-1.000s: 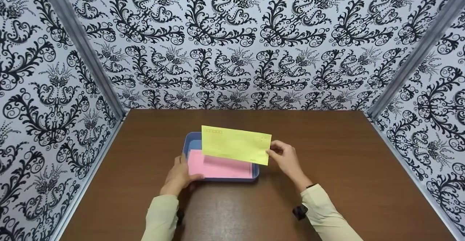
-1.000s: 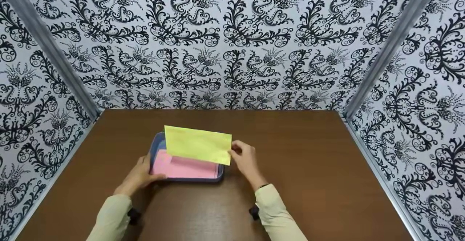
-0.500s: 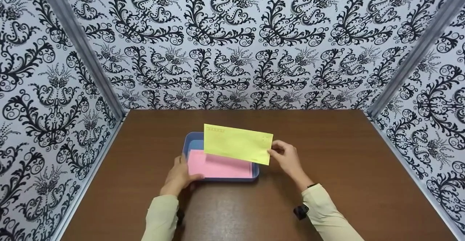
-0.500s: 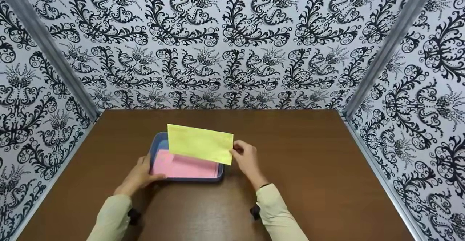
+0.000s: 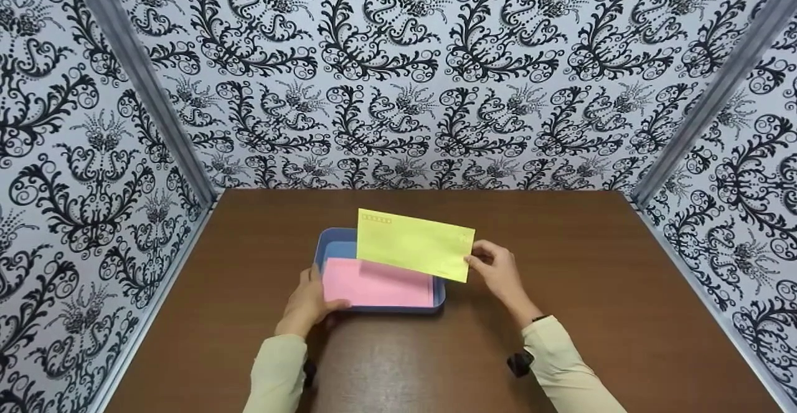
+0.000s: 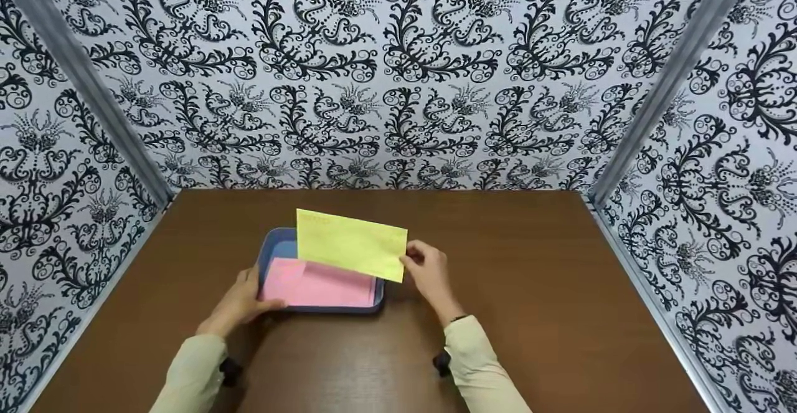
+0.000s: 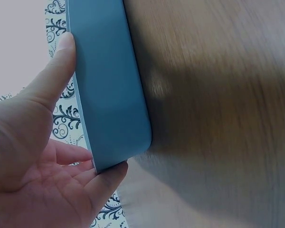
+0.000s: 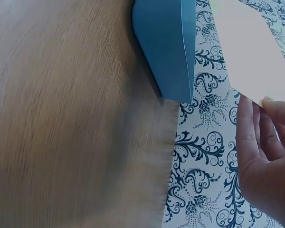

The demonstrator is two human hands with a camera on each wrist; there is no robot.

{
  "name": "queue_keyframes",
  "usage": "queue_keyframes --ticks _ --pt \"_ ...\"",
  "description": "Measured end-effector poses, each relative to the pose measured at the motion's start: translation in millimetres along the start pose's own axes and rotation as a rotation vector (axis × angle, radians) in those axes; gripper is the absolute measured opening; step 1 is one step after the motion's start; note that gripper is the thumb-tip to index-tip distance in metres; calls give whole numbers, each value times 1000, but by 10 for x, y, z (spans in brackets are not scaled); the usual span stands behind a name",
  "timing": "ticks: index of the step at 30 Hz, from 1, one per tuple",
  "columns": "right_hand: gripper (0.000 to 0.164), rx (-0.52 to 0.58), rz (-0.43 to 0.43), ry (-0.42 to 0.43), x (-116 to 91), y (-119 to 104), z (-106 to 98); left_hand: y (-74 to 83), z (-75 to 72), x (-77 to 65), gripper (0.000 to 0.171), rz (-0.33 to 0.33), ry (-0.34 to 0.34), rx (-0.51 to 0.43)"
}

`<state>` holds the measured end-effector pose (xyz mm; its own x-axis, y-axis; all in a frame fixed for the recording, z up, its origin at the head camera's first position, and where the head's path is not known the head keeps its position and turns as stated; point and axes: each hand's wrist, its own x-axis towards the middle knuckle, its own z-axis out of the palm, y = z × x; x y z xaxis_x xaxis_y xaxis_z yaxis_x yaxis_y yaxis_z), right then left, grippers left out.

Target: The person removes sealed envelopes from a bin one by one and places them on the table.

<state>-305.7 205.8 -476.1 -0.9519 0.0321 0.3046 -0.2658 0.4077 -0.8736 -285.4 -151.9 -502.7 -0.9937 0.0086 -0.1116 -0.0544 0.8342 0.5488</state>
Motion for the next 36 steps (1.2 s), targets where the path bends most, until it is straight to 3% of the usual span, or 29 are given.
queue_keyframes --ticks 5,16,27,31,36 --pt "7 7 11 -1 -96 -296 -58 5 2 4 117 -9 -3 -7" --pt "5 9 6 12 -77 -294 -70 21 2 4 116 -18 -5 -12" --pt "8 59 79 16 53 80 -48 5 -1 22 118 3 -6 -1" --pt "8 83 95 6 53 59 -60 2 0 23 118 8 -8 1" --pt "9 85 83 -11 -18 -148 -102 3 7 15 117 -4 -8 -11"
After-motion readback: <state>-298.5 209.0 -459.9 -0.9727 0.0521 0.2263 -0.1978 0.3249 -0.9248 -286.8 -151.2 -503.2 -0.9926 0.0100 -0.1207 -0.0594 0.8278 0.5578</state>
